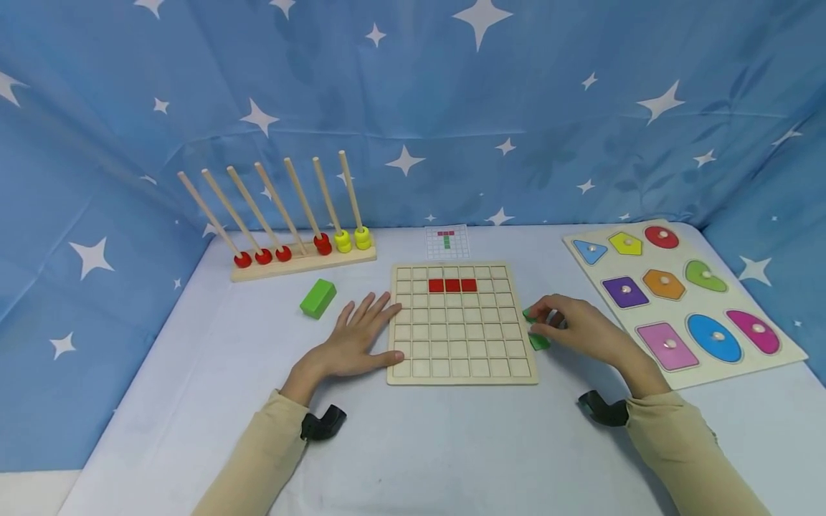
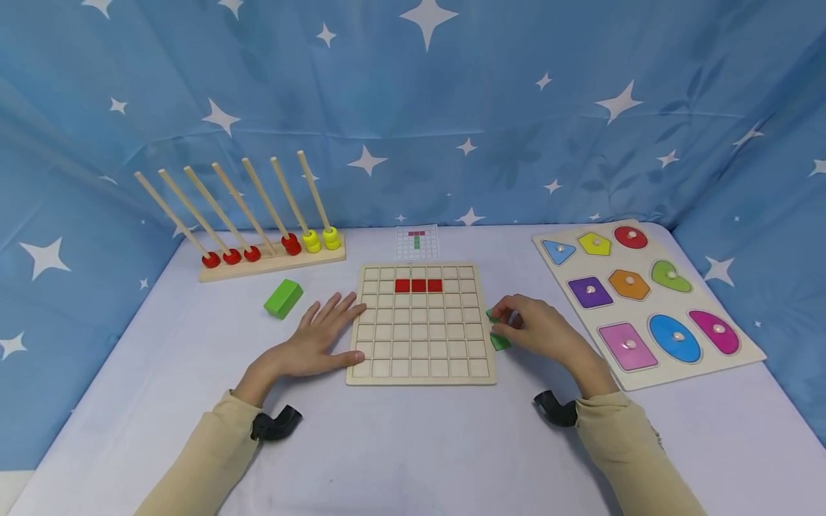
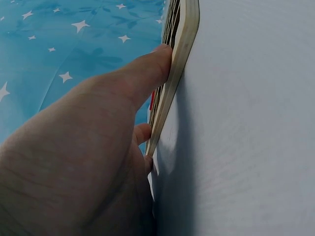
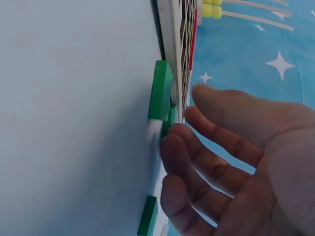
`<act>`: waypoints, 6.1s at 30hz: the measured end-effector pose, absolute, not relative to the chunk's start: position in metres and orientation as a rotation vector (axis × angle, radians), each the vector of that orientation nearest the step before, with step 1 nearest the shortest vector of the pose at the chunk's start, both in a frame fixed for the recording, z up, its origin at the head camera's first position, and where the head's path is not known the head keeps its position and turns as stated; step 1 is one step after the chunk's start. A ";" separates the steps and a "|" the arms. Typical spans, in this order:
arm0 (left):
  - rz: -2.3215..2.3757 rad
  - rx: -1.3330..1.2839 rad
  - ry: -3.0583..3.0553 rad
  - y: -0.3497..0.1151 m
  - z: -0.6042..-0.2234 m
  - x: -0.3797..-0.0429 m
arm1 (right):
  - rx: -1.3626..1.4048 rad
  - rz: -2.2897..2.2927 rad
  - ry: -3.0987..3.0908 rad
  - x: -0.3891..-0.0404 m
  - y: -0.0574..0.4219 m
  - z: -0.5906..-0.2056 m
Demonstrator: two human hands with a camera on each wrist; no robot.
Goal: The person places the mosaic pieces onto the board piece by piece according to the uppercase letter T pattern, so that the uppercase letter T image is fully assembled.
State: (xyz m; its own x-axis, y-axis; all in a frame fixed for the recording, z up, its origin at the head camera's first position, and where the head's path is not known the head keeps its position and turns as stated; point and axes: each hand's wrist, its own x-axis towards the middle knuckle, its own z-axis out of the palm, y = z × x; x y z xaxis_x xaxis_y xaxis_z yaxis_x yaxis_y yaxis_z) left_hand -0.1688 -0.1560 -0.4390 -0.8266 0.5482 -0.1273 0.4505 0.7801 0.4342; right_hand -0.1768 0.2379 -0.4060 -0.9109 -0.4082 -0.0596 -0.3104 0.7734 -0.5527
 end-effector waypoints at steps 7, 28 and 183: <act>0.569 0.792 2.728 -0.155 -0.438 -0.169 | -0.606 -0.767 2.772 -0.164 0.243 -0.406; 0.584 0.800 2.740 -0.153 -0.437 -0.168 | -0.724 -0.708 2.798 -0.163 0.241 -0.410; 0.573 0.767 2.733 -0.154 -0.438 -0.169 | -0.556 -1.440 2.454 -0.235 0.155 -0.419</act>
